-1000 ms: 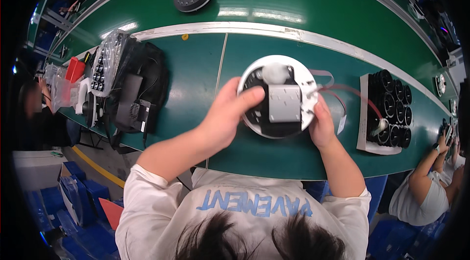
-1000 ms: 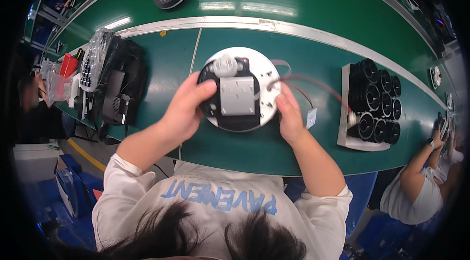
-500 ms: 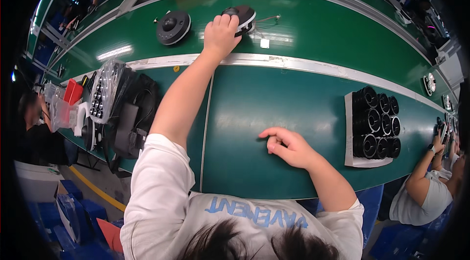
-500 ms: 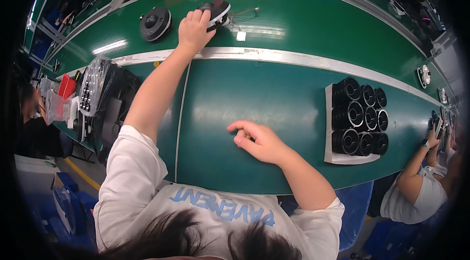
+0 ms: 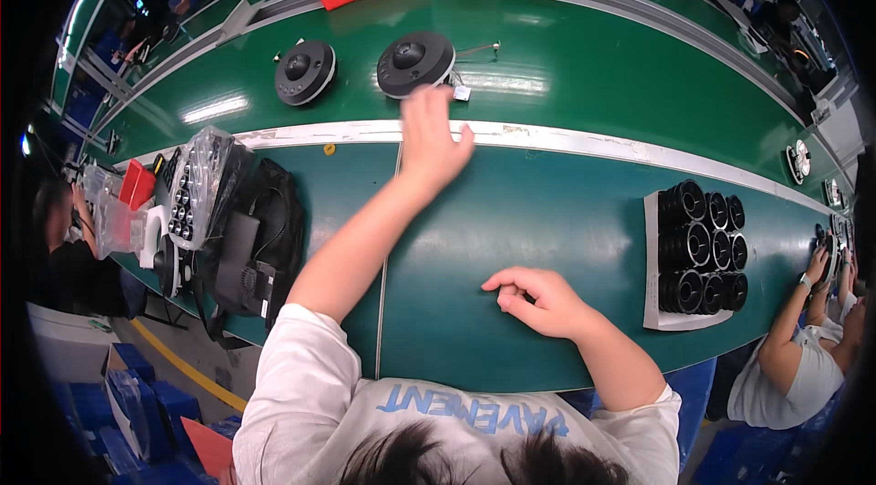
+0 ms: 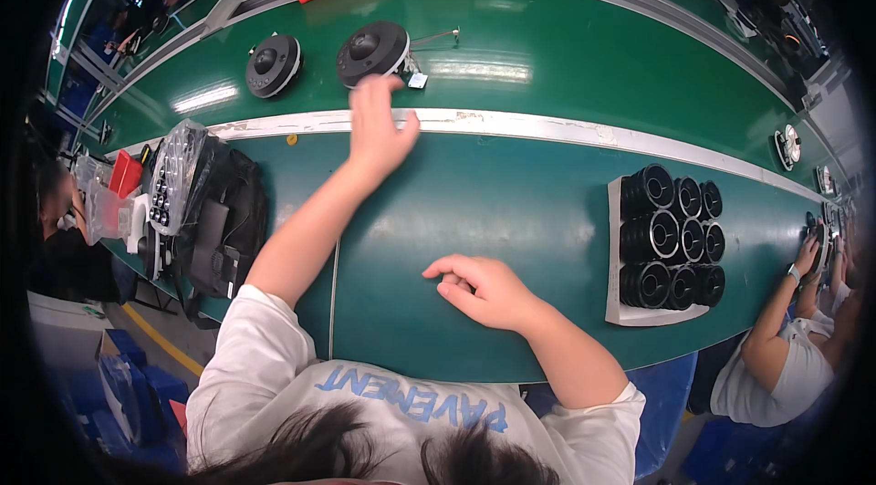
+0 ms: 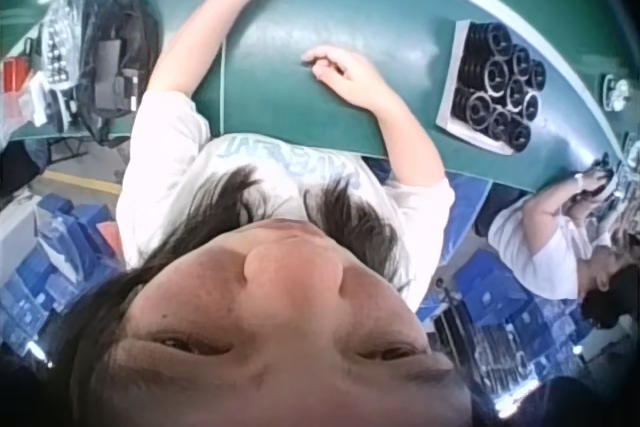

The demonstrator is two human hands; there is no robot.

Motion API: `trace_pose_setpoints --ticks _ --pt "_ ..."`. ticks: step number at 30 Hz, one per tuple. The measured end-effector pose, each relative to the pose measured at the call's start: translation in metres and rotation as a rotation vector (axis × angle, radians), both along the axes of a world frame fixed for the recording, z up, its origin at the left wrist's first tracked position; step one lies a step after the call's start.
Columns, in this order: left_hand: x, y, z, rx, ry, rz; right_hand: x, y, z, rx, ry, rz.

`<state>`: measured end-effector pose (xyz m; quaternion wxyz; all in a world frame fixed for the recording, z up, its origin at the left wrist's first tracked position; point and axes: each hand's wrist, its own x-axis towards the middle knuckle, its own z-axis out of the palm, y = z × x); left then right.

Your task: The person assembles electronic devices by hand by connecting wire harnesses, inserting black ring components into the circular housings, pressing the housing pieces together, and placing the assembled units onto the conveyor belt.

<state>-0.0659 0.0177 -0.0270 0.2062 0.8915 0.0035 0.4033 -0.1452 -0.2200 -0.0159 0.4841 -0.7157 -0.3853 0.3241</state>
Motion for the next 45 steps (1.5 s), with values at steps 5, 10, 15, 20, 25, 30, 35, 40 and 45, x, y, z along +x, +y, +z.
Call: trace_pose_setpoints --ticks 5,10,15,20,25,30,35,40,45 --pt "-0.052 -0.050 -0.004 -0.609 0.674 -0.904 0.001 -0.004 -0.007 0.195 0.385 -0.287" --pt "-0.060 -0.063 0.000 -0.876 0.947 -1.284 0.011 -0.010 -0.008 0.341 0.482 -0.412" --pt "-0.066 -0.070 0.003 -0.330 0.436 -1.031 0.021 -0.008 -0.007 0.398 0.534 -0.497" --pt "-0.069 -0.078 0.008 -0.107 0.152 -0.974 0.016 -0.003 -0.004 0.340 0.493 -0.465" --pt "-0.068 -0.078 0.004 -0.044 0.070 -1.036 0.016 -0.006 -0.015 0.354 0.430 -0.390" --pt "-0.068 -0.076 0.003 -0.042 0.105 -1.064 0.014 -0.003 -0.014 0.220 0.242 -0.405" --pt "-0.067 -0.075 0.001 -0.041 0.136 -1.107 0.013 -0.004 -0.015 0.198 0.202 -0.399" --pt "-0.066 -0.074 0.004 0.057 0.059 -1.118 0.014 -0.007 -0.018 0.228 0.205 -0.383" --pt "-0.065 -0.075 0.003 0.111 0.002 -1.104 0.013 -0.006 -0.016 0.262 0.245 -0.411"
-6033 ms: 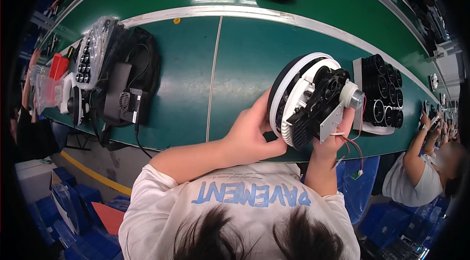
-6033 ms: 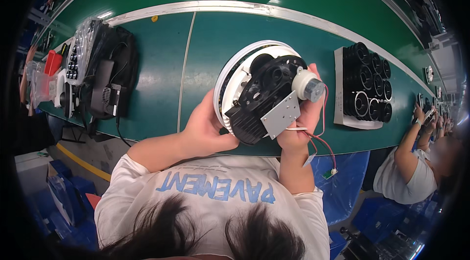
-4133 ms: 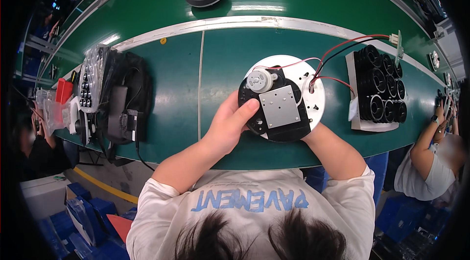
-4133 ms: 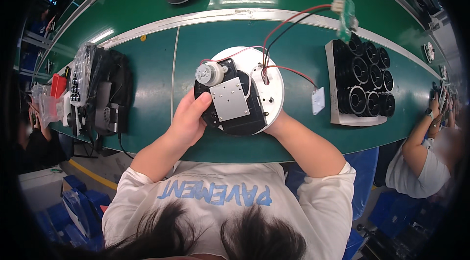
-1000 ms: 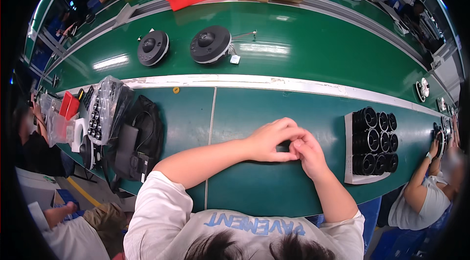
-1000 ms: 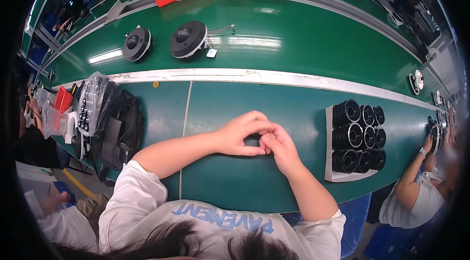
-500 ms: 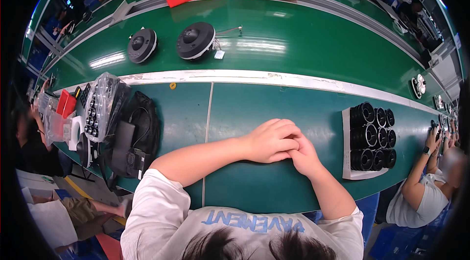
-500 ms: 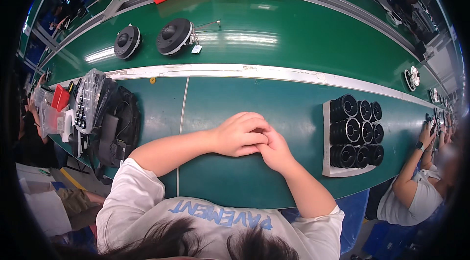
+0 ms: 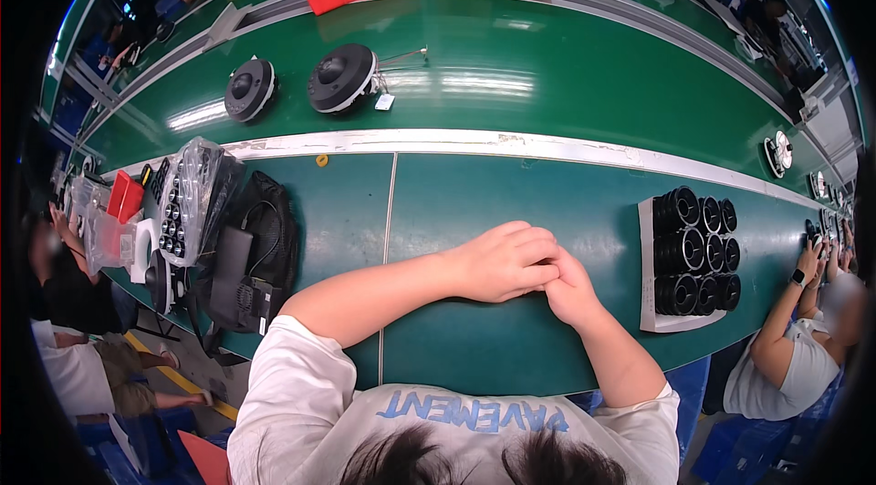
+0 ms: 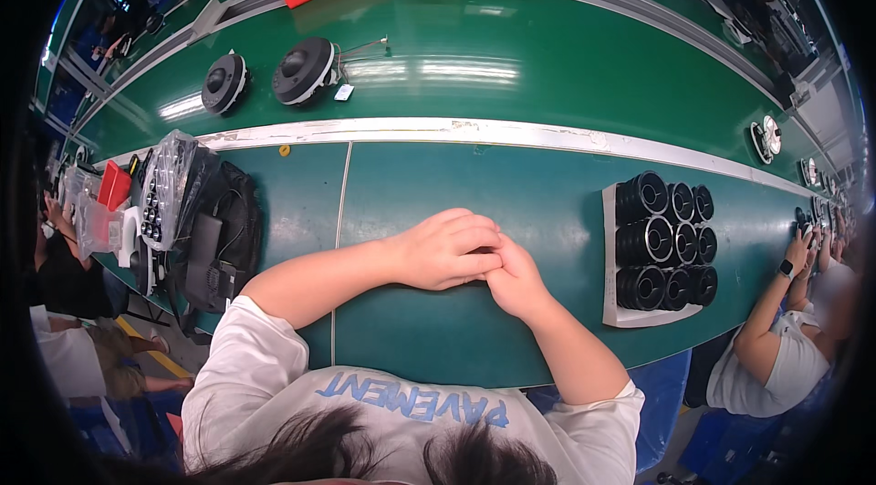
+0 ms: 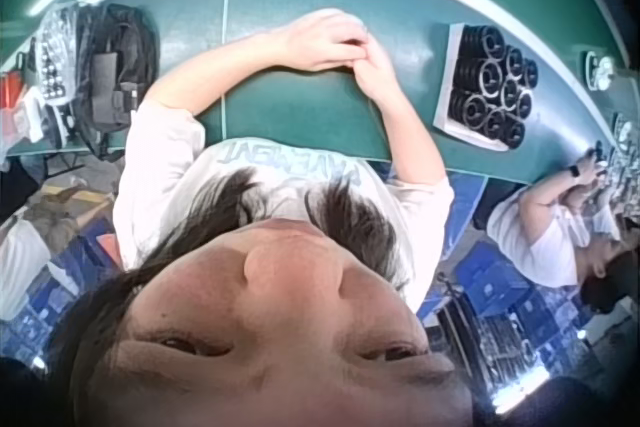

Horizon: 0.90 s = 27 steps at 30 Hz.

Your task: The person assembles electronic devices by hand by connecting wire harnesses, inserting black ring components into the circular housings, pressing the housing pieces together, and placing the assembled units onto the conveyor belt.

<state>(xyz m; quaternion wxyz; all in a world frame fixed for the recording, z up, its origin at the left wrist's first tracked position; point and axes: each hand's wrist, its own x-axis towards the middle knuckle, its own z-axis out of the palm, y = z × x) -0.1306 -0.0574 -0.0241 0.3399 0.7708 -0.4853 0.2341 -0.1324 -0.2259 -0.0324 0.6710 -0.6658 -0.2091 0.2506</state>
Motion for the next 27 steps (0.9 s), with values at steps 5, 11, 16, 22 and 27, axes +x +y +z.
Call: trace_pose_setpoints --ticks 5,11,16,22,27 --pt "-0.0003 0.0013 -0.0009 0.033 -0.028 0.019 0.0006 -0.0010 -0.0010 0.004 0.035 0.022" --pt "-0.0009 0.0026 0.0054 0.010 0.026 -0.012 0.0000 0.0014 0.0015 -0.034 -0.013 0.037" --pt "-0.0014 0.0041 0.0044 0.019 0.144 -0.040 0.0009 0.0017 -0.0008 -0.011 0.025 0.039" --pt "-0.0017 0.0034 0.0041 0.048 0.154 -0.030 0.0019 0.0012 -0.0024 -0.041 -0.004 0.021" --pt "-0.0022 0.0007 0.0021 0.052 0.148 -0.021 0.0012 -0.0005 -0.0058 -0.025 0.029 0.006"
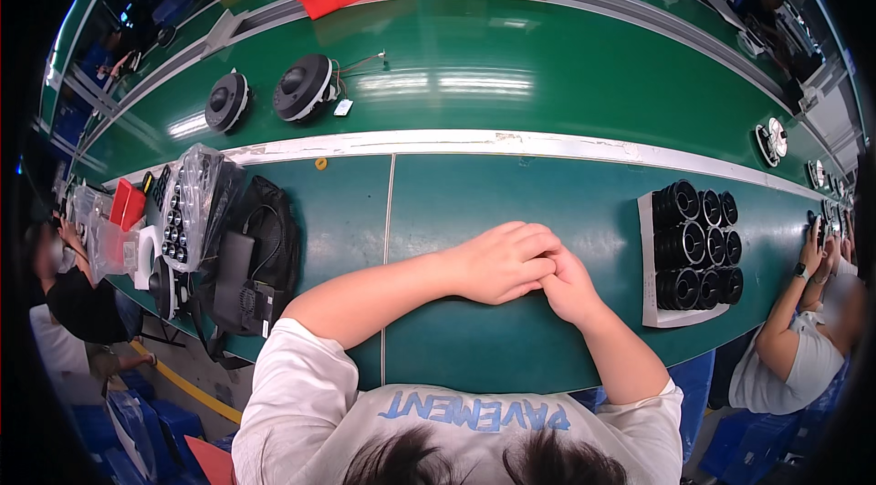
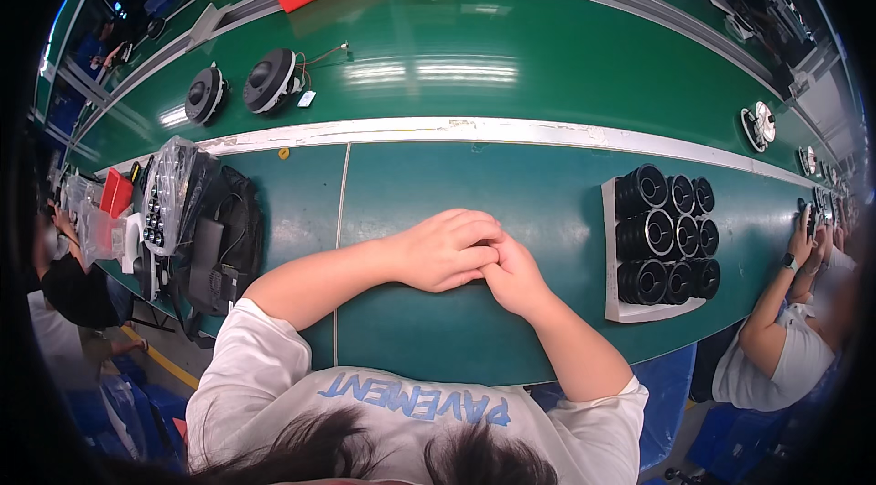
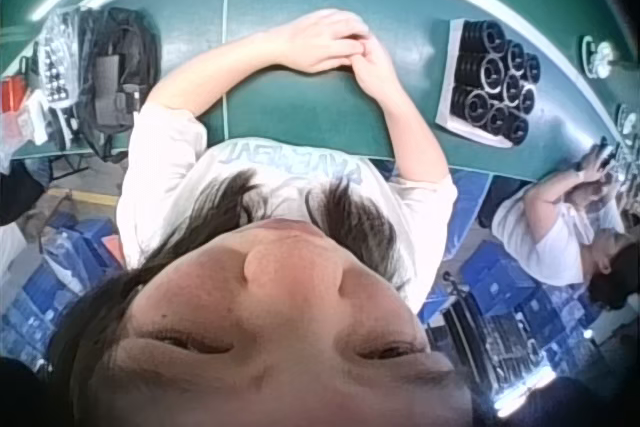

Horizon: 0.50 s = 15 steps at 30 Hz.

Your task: The person assembles electronic devices by hand by connecting wire harnesses, inserting black ring components into the circular housings, pressing the housing pieces together, and placing the assembled units onto the conveyor belt.

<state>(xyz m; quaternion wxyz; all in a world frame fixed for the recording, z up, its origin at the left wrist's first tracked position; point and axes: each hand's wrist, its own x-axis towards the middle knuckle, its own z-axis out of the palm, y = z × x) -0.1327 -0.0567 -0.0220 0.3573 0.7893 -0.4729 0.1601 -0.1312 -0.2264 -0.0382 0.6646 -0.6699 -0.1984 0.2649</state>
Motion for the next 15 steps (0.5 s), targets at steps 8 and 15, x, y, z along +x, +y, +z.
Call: trace_pose_setpoints --ticks 8,15 --pt "0.0007 0.0026 -0.0004 0.022 -0.006 0.004 0.0007 0.0005 -0.0006 0.012 0.008 0.028" --pt "0.0008 0.0020 0.0011 0.024 0.008 -0.003 0.0017 -0.0001 -0.0014 0.039 0.022 0.039"
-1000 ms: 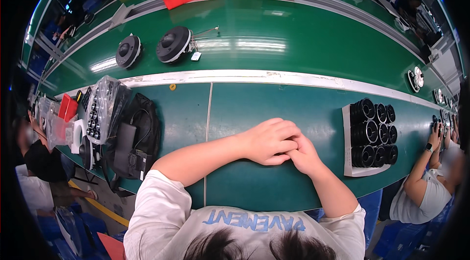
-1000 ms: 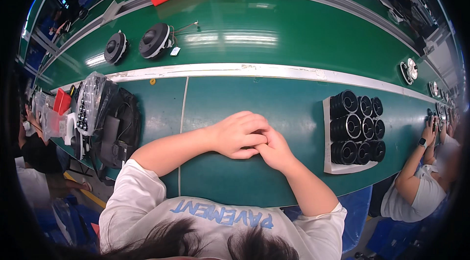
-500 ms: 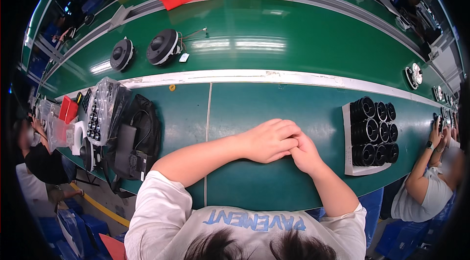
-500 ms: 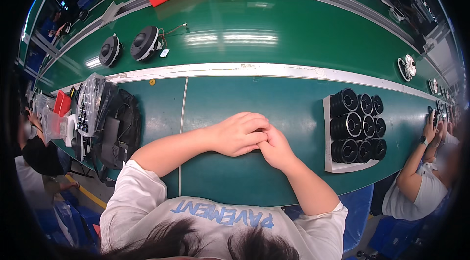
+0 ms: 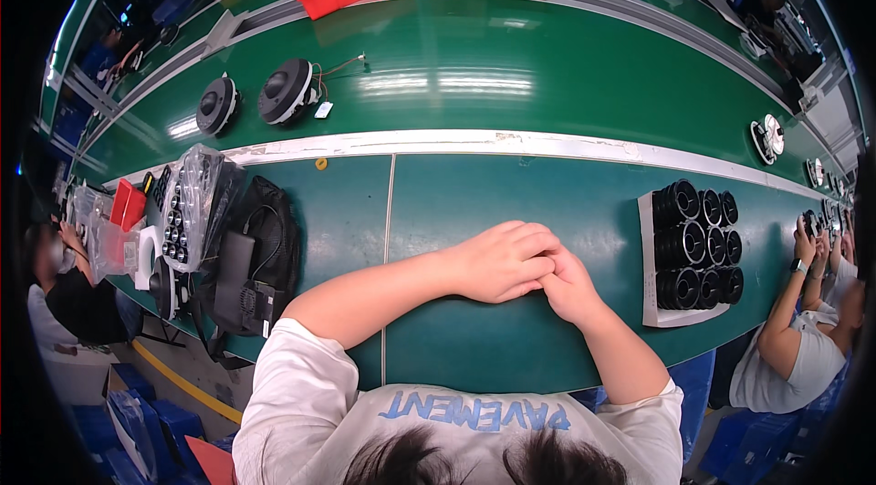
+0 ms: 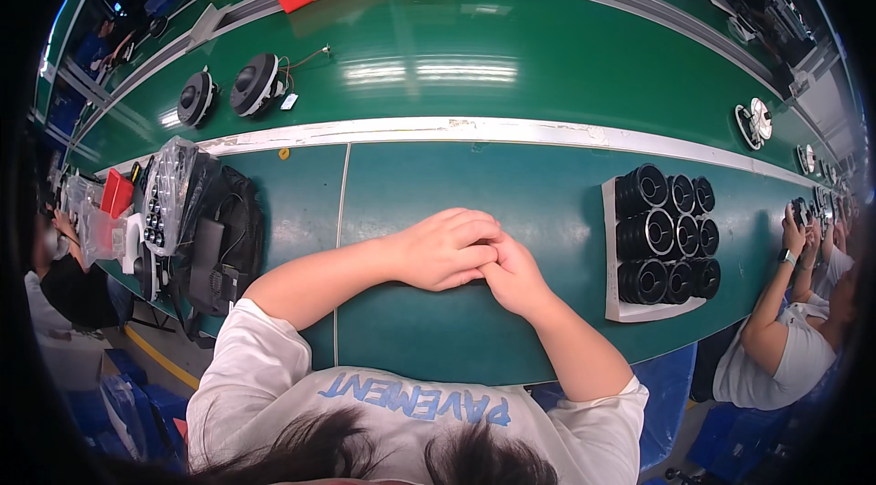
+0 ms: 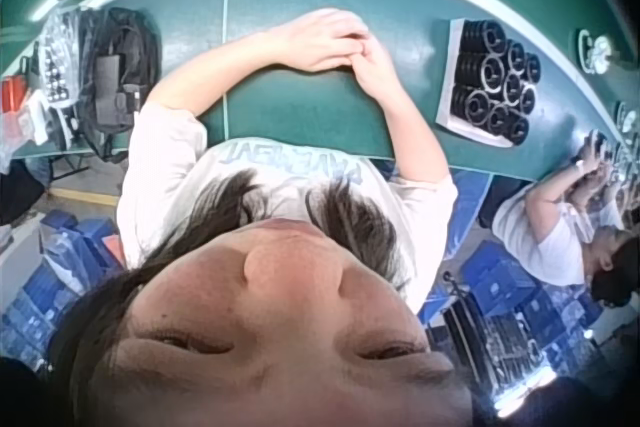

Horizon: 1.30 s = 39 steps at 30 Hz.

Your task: The person assembles electronic devices by hand by connecting wire harnesses, inserting black ring components into the circular housings, pressing the housing pieces together, and placing the assembled units onto the conveyor belt.

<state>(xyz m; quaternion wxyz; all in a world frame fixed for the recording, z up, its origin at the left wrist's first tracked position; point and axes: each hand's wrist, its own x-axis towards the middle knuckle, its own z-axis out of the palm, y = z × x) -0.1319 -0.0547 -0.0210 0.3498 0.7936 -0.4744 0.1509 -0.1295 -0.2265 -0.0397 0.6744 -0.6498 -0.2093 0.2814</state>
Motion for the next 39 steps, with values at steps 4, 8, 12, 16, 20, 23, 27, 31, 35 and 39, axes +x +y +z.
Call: trace_pose_setpoints --ticks 4,8,12,16,20,23,27,31,35,39 --pt "-0.0015 -0.0012 -0.0006 -0.004 -0.004 0.007 -0.0006 0.0002 -0.0001 -0.013 -0.035 -0.017" --pt "-0.0016 0.0004 0.0014 0.011 -0.003 0.003 -0.0013 0.0001 0.0017 -0.042 -0.024 -0.025" --pt "-0.0003 -0.0004 -0.0016 0.003 -0.021 0.012 -0.0004 -0.0006 0.0020 -0.044 0.012 -0.015" --pt "-0.0005 -0.0003 -0.0004 0.018 -0.030 0.022 0.0000 -0.0015 -0.0003 -0.027 0.027 -0.012" --pt "-0.0001 0.0000 -0.0013 0.017 -0.038 0.024 0.0014 -0.0019 -0.0020 -0.024 -0.021 0.023" --pt "0.0008 -0.0001 -0.0022 0.003 -0.041 0.019 0.0021 -0.0029 -0.0043 -0.017 -0.021 0.036" --pt "0.0012 0.0015 -0.0020 0.006 -0.034 0.012 0.0001 -0.0006 -0.0002 -0.009 0.017 0.008" --pt "0.0013 0.0012 -0.0012 0.017 -0.028 0.006 -0.0002 -0.0011 -0.0011 -0.019 -0.002 0.006" --pt "0.0011 0.0014 -0.0010 0.019 -0.026 0.005 0.0003 -0.0021 -0.0011 -0.021 0.001 0.020" --pt "0.0015 0.0020 -0.0019 0.008 -0.027 0.002 0.0010 -0.0020 0.0018 -0.048 -0.052 0.052"
